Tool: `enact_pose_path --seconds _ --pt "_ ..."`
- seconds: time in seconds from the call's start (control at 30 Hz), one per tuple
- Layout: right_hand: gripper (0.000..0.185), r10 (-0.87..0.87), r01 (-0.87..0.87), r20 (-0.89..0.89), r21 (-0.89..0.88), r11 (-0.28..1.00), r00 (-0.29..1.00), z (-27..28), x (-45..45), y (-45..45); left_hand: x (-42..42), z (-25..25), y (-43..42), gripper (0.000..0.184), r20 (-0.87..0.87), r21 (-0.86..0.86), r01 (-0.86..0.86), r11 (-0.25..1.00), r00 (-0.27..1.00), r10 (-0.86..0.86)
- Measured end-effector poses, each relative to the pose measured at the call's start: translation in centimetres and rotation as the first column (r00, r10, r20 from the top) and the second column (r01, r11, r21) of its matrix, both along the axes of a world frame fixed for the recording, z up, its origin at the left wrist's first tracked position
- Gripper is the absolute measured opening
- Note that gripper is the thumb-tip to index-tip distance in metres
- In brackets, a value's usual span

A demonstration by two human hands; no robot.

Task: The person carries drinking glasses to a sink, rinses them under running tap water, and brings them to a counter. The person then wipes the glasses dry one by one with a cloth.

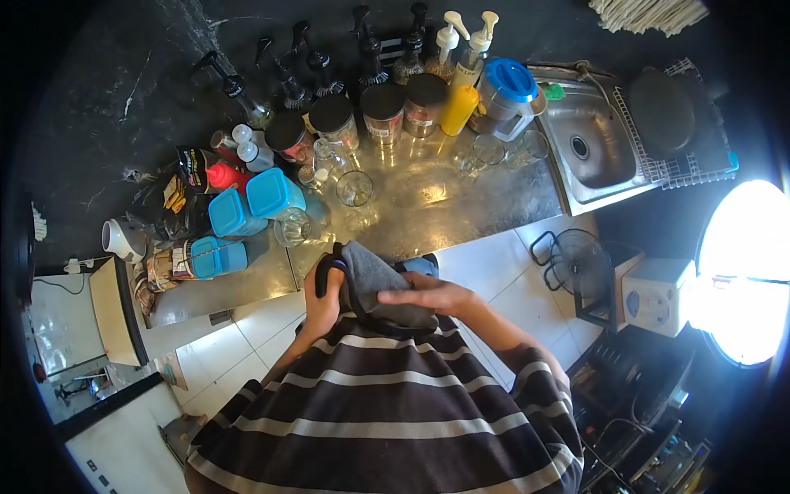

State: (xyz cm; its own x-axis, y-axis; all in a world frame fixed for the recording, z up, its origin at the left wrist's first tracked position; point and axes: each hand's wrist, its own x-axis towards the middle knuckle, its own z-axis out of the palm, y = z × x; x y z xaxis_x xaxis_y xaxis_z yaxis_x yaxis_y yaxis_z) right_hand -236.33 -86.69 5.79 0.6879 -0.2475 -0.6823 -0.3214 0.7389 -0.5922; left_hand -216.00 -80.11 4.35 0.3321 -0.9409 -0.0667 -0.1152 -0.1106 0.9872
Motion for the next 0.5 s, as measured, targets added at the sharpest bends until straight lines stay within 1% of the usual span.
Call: enact_pose_path --seconds 0.03,0.07,0.1,0.13,0.17,0.23,0.27,0.3,0.33,0.37,0.4,0.43,0.47,0.5 --pt "0.084 0.001 -0.001 0.002 0.001 1.0 1.0 0.1 0.1 0.1 0.2 0.5 -0.3 0.035 0.007 -0.007 0.064 0.998 0.998 -0.064" --pt "0.083 0.075 -0.079 -0.024 -0.205 0.976 0.997 0.4 0.3 0.1 0.1 0.9 -0.7 0.034 -0.007 0.007 0.045 0.999 0.999 -0.045" --pt "0.083 0.143 -0.156 -0.063 -0.4 0.903 0.988 0.8 0.5 0.1 0.8 1.6 -1.4 0.035 -0.028 0.048 0.164 0.985 0.986 -0.162" --pt "0.082 0.136 -0.236 -0.21 -0.584 0.777 0.968 1.7 0.6 0.1 1.4 2.8 -1.9 0.036 -0.053 0.088 0.279 0.956 0.96 -0.276" --pt "0.082 0.14 -0.237 -0.206 -0.584 0.777 0.968 2.9 0.8 0.1 1.1 2.9 -1.7 0.037 0.056 0.043 0.222 0.974 0.973 -0.224" --pt "0.075 0.045 -0.342 -0.403 -0.708 0.618 0.914 4.8 1.4 0.3 1.3 2.4 -2.0 0.037 0.111 -0.001 0.29 0.957 0.951 -0.288" --pt "0.075 0.057 -0.346 -0.399 -0.703 0.621 0.915 4.3 1.5 0.7 0.8 2.1 -1.9 0.035 0.081 -0.037 0.241 0.97 0.968 -0.238" --pt "0.076 -0.067 -0.41 -0.5 -0.774 0.483 0.863 3.6 1.7 1.5 0.9 2.0 -1.9 0.035 0.031 0.047 0.263 0.964 0.964 -0.265" --pt "0.076 -0.21 -0.484 -0.565 -0.809 0.333 0.798 3.3 2.0 1.8 0.8 2.3 -2.2 0.035 -0.022 0.126 0.287 0.949 0.958 -0.287" --pt "0.074 -0.232 -0.498 -0.561 -0.821 0.28 0.795 3.4 2.0 1.7 0.4 2.0 -2.3 0.032 0.013 0.087 0.234 0.968 0.972 -0.236" --pt "0.074 -0.227 -0.498 -0.56 -0.822 0.278 0.797 3.6 2.1 1.4 0.1 1.7 -2.5 0.028 0.021 0.043 0.214 0.976 0.976 -0.215" --pt "0.071 -0.179 -0.47 -0.548 -0.814 0.342 0.817 3.9 2.2 1.2 -0.1 1.6 -2.8 0.024 0.027 -0.003 0.196 0.981 0.98 -0.196" --pt "0.068 -0.133 -0.444 -0.532 -0.799 0.407 0.836 4.2 2.2 0.9 -0.1 2.2 -3.0 0.027 0.025 0.048 0.187 0.981 0.982 -0.189" --pt "0.068 -0.13 -0.447 -0.534 -0.798 0.405 0.835 4.2 2.2 0.9 -0.1 2.1 -3.1 0.028 0.036 0.042 0.168 0.985 0.985 -0.17"
